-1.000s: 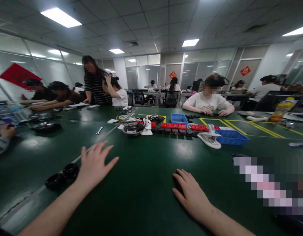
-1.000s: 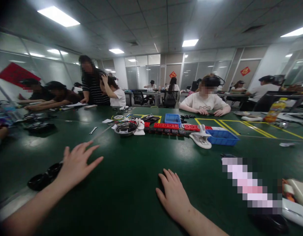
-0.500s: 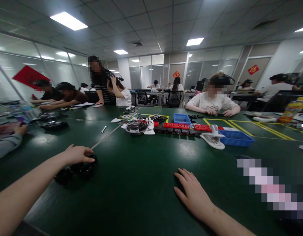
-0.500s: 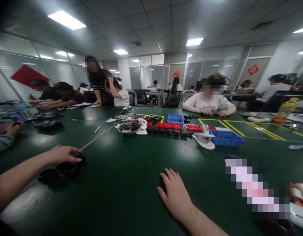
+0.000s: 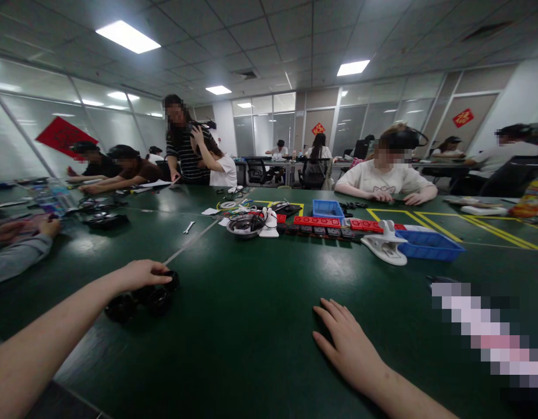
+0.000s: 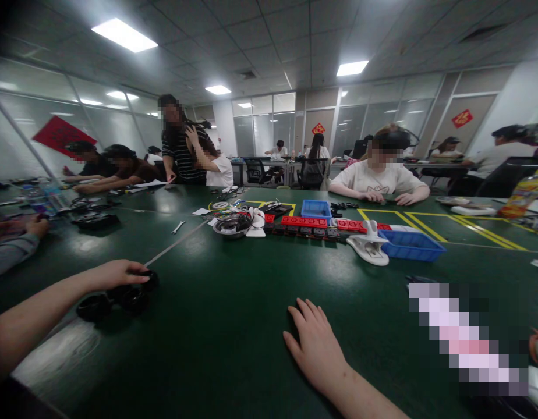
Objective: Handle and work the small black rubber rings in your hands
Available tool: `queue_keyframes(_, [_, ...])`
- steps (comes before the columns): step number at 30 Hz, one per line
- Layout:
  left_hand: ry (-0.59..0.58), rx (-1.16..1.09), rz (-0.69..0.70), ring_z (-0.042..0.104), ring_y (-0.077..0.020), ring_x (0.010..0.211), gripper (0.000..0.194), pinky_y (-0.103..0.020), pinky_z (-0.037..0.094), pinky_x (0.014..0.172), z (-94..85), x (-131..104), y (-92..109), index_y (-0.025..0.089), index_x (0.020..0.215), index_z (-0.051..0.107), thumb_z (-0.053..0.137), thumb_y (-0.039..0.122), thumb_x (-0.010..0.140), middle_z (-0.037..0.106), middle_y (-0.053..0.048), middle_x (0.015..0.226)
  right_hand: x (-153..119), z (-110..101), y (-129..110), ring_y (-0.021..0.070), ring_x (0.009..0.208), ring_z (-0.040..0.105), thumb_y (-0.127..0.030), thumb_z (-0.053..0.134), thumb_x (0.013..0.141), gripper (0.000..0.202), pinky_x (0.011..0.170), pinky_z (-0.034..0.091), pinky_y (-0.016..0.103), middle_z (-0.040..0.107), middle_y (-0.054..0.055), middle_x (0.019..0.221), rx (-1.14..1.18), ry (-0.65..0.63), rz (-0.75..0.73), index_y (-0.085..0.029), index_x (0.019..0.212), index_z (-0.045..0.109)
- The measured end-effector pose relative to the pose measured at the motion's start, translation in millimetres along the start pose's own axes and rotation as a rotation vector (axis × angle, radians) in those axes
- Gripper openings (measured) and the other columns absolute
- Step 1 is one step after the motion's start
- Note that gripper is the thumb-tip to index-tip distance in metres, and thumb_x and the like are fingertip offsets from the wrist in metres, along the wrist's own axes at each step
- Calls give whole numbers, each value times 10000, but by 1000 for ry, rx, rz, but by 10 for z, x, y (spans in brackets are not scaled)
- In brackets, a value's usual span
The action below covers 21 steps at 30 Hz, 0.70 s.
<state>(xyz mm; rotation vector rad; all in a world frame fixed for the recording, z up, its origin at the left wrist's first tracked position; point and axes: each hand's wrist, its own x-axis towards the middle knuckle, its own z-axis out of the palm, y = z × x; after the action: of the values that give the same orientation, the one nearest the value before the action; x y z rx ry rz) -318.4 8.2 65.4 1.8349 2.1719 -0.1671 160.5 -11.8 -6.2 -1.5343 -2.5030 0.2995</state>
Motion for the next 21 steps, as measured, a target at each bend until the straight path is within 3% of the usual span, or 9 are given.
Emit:
queue_keyframes(4, [-31, -48, 49, 580, -176, 907, 423, -210, 399, 778, 13, 57, 6, 183, 1043, 594, 470, 453, 743, 658, 30, 974, -2, 13, 7, 271, 1253, 282, -402, 418, 816, 489, 1040, 212, 463, 381, 111, 1335, 12, 17, -8, -153, 1234, 470])
queue_keyframes(13, [-30, -13, 72, 588, -226, 881, 458, -252, 418, 768, -24, 345, 260, 195, 941, 648, 513, 511, 639, 671, -10, 915, -5, 25, 12, 266, 1251, 289, -412, 399, 821, 500, 1041, 216, 448, 379, 111, 1336, -34, 13, -13, -147, 1240, 464])
queue_keyframes(21, [-89, 16, 34, 595, -211, 828, 431, -256, 426, 749, -48, 237, 228, 199, 901, 651, 546, 507, 618, 672, -12, 880, -5, 26, 22, 267, 1249, 293, -406, 407, 819, 490, 1037, 220, 454, 386, 111, 1331, -25, 23, -20, -153, 1234, 470])
